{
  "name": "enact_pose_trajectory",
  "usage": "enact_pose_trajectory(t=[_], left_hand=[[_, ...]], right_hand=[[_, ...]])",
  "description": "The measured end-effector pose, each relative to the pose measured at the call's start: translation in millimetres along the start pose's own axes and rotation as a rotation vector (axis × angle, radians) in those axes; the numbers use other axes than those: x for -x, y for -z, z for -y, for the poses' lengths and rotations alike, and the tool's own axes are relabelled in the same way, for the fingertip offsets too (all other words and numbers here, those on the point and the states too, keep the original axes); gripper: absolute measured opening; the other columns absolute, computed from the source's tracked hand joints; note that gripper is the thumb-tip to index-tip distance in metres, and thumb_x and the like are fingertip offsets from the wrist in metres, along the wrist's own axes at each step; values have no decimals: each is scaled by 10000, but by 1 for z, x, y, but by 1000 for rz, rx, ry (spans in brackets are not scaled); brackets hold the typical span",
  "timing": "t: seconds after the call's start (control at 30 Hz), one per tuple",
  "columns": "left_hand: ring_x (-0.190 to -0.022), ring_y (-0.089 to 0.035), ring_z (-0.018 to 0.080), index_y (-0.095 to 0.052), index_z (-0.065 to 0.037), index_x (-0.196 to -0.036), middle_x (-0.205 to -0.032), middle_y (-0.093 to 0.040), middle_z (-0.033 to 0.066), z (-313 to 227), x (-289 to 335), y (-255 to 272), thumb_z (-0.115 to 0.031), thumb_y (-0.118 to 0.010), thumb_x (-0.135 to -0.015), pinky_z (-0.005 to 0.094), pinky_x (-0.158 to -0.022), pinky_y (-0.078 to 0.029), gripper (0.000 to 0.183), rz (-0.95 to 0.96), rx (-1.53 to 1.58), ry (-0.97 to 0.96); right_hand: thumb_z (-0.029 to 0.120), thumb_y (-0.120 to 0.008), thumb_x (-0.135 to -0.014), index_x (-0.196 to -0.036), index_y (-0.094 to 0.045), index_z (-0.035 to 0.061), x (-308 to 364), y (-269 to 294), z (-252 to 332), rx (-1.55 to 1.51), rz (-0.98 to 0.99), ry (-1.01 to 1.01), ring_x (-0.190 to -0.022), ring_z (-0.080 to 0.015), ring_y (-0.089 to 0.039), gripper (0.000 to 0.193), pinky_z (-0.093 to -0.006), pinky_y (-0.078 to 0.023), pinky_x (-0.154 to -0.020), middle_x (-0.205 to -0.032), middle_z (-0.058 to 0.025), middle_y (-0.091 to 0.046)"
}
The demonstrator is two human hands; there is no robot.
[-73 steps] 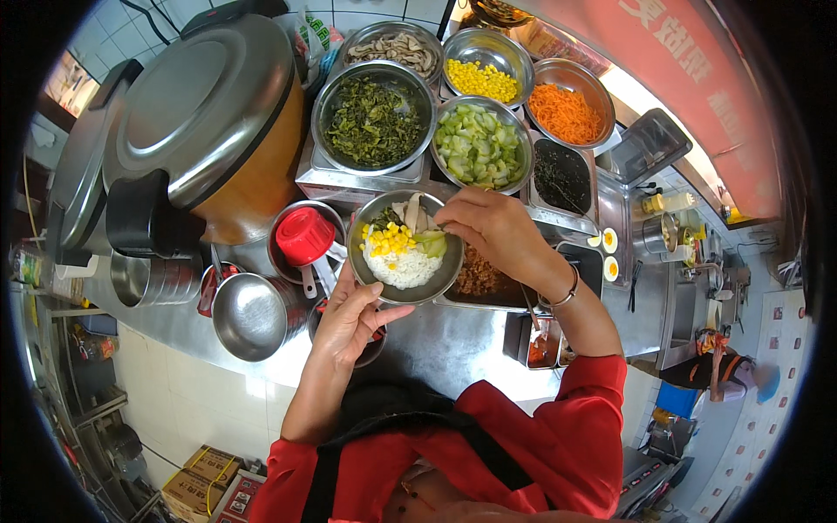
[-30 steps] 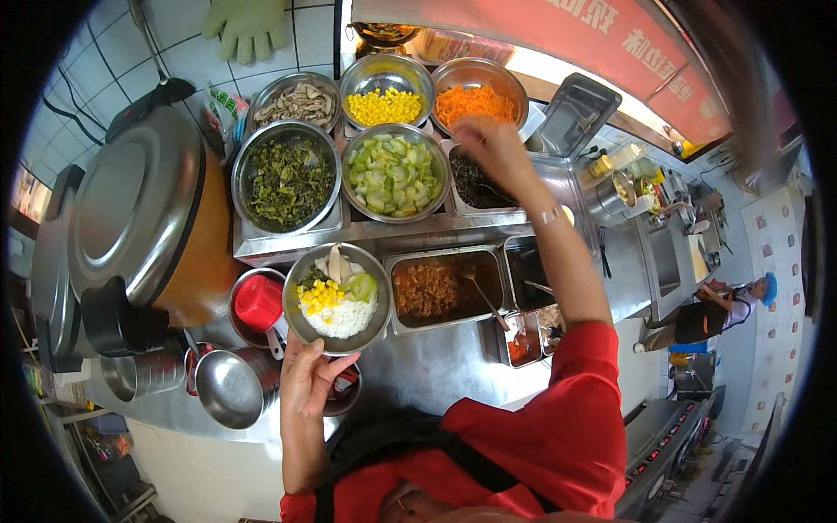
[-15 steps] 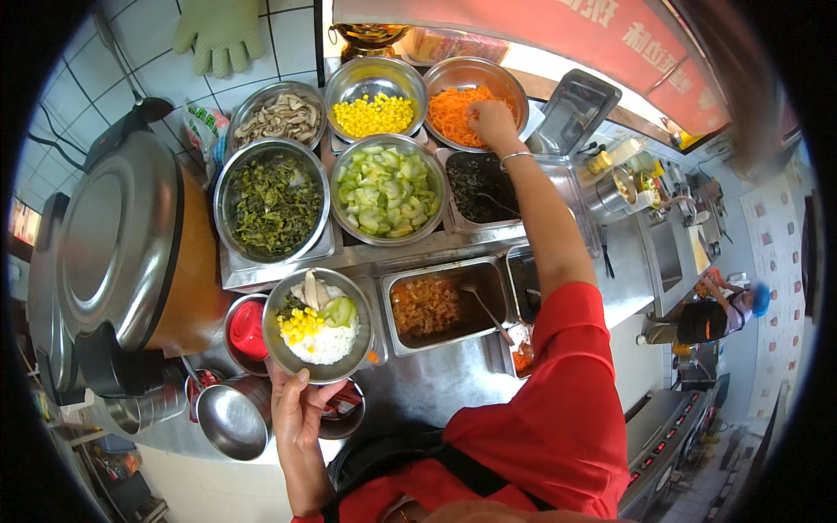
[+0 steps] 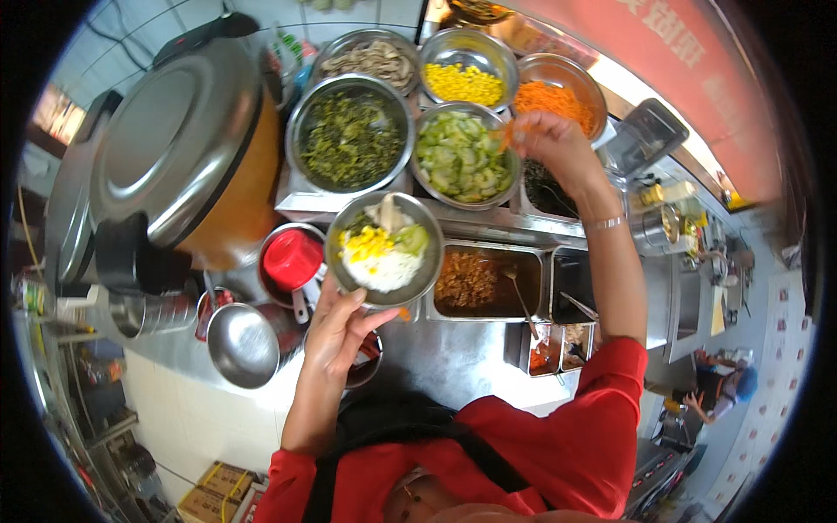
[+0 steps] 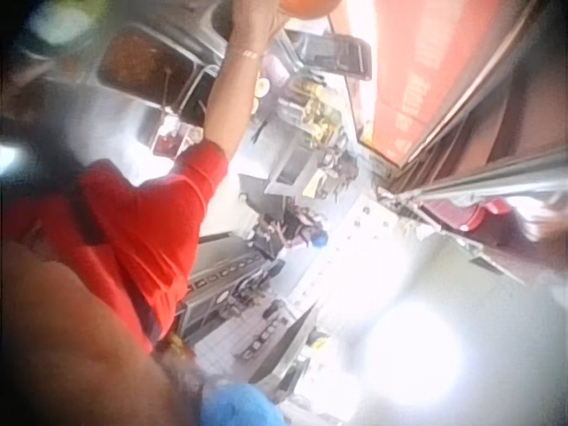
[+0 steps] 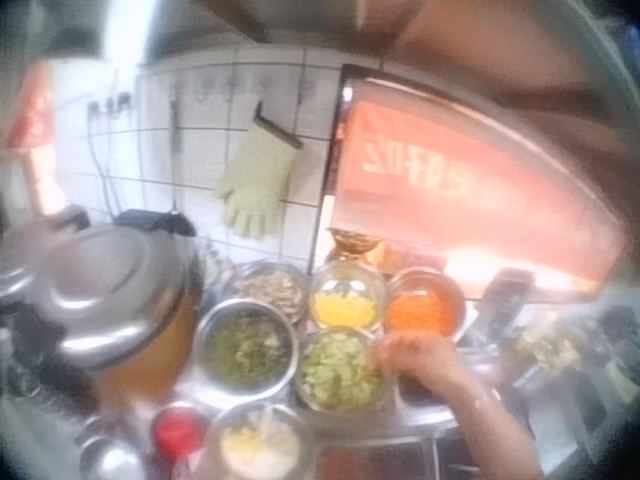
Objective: The person assembles a rice bowl by scooping rice into a metal bowl and adding various toppings including green vegetables, mushrooms, corn, cucumber, carrots, and seaweed. They then add a meat mixture and sauce before placing the bowl in a warming cabinet.
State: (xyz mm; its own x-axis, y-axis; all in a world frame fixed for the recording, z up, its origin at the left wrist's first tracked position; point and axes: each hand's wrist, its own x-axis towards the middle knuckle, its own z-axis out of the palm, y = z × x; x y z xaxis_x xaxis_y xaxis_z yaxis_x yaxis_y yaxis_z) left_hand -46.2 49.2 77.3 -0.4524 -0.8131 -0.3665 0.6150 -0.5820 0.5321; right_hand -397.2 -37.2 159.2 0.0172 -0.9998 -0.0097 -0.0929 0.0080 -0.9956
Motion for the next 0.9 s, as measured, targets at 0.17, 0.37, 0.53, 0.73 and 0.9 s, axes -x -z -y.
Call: enact_pose_trajectory(t=[0.17, 0.37, 0.53, 0.73, 0.9], left_hand=[[-1152, -520, 226, -192, -158, -1445, -1322, -430, 87, 5, 1, 1, 33, -517, -866, 530, -864, -535, 691, -14, 29, 9], [-1131, -524, 228, -193, -158, -1442, -1313, -425, 90, 8, 8, 2, 24, -525, -864, 533, -874, -530, 691, -11, 76, -13], [-1144, -516, 247, -208, -153, -1434, -1307, -425, 103, 6, 14, 2, 23, -517, -867, 524, -879, -531, 670, -19, 80, -40], [-1170, -504, 258, -226, -151, -1426, -1327, -414, 110, 7, 17, 7, 17, -500, -878, 516, -875, -534, 635, -27, 86, -40], [-1179, -501, 262, -234, -157, -1423, -1337, -412, 103, 7, 17, 6, 25, -499, -875, 517, -879, -530, 636, -16, 107, -33]], right_hand=[[64, -652, -827, -920, -660, 24, 46, -101, 19, 247, 367, 50, -736, -73, -614, 102, -239, -500, -665, -830, -33, -679], [58, -614, -752, -814, -616, 23, 65, -148, 1, 715, 321, 500, -707, -314, -610, 71, -398, -493, -621, -774, -115, -610], [64, -604, -718, -836, -574, 15, 73, -165, 3, 1030, 333, 537, -746, -313, -619, 132, -389, -510, -630, -799, -145, -583], [79, -612, -696, -828, -553, 25, 78, -179, 11, 1236, 262, 584, -764, -287, -622, 154, -356, -523, -624, -805, -133, -583], [17, -626, -638, -838, -549, 47, 82, -182, 4, 1278, 294, 635, -766, -269, -593, 216, -338, -506, -622, -820, -91, -564]])
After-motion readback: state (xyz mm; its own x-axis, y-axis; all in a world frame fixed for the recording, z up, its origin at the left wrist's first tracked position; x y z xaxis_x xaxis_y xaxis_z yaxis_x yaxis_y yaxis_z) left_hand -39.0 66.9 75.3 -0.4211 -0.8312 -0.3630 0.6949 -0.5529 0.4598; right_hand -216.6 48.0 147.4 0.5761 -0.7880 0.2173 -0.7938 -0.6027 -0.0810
